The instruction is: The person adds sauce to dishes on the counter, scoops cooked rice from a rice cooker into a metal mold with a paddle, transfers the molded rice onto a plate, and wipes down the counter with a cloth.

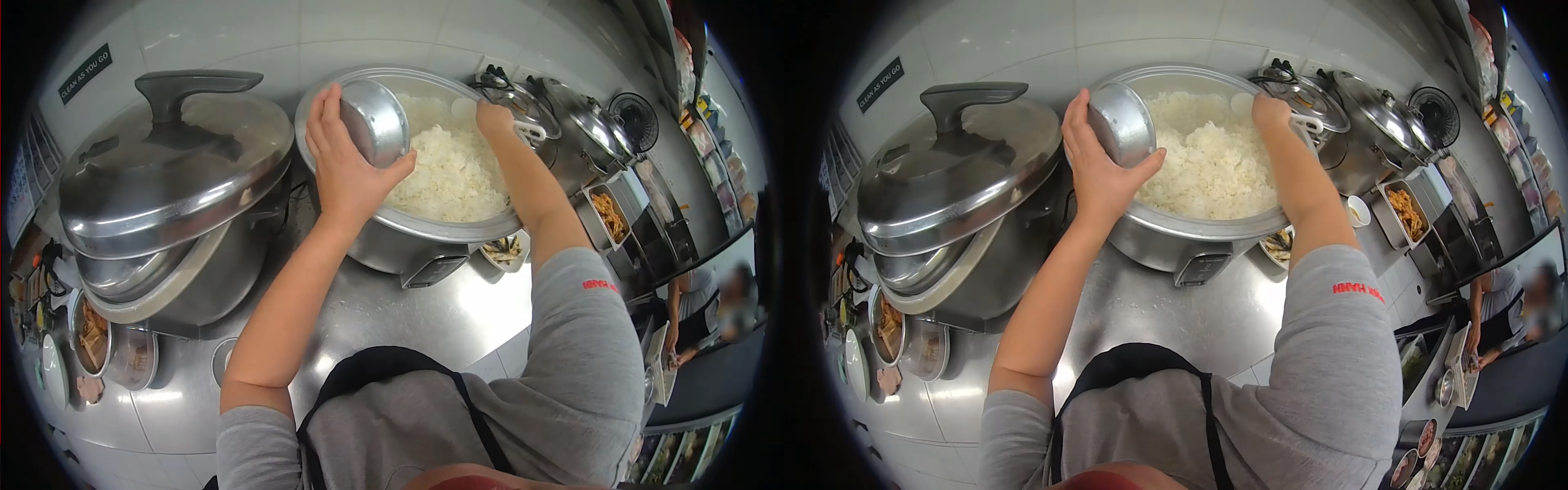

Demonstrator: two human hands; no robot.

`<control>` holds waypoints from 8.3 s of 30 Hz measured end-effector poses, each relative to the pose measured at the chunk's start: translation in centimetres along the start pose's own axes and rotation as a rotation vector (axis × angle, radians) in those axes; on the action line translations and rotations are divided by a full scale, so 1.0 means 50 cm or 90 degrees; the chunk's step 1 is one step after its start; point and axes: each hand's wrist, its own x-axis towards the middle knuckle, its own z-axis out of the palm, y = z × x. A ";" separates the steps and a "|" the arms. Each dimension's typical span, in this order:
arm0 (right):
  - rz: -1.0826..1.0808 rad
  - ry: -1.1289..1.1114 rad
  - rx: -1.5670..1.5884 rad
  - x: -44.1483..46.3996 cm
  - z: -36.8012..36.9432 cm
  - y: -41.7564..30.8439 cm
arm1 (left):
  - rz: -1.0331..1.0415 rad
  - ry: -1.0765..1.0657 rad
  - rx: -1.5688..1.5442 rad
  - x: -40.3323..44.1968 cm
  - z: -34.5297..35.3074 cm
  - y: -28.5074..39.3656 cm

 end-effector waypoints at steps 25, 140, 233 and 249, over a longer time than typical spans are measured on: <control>-0.222 0.077 -0.014 0.026 -0.003 -0.151 | -0.005 0.005 0.018 -0.003 0.001 -0.001; -0.374 -0.109 0.147 -0.145 -0.204 -0.162 | 0.026 -0.070 0.130 0.017 -0.011 -0.042; -0.219 -0.193 0.101 -0.185 -0.173 -0.054 | -0.054 -0.159 -0.055 0.021 0.026 -0.033; -0.302 -0.203 0.143 -0.181 -0.168 -0.049 | -0.035 -0.131 -0.027 0.018 0.023 -0.031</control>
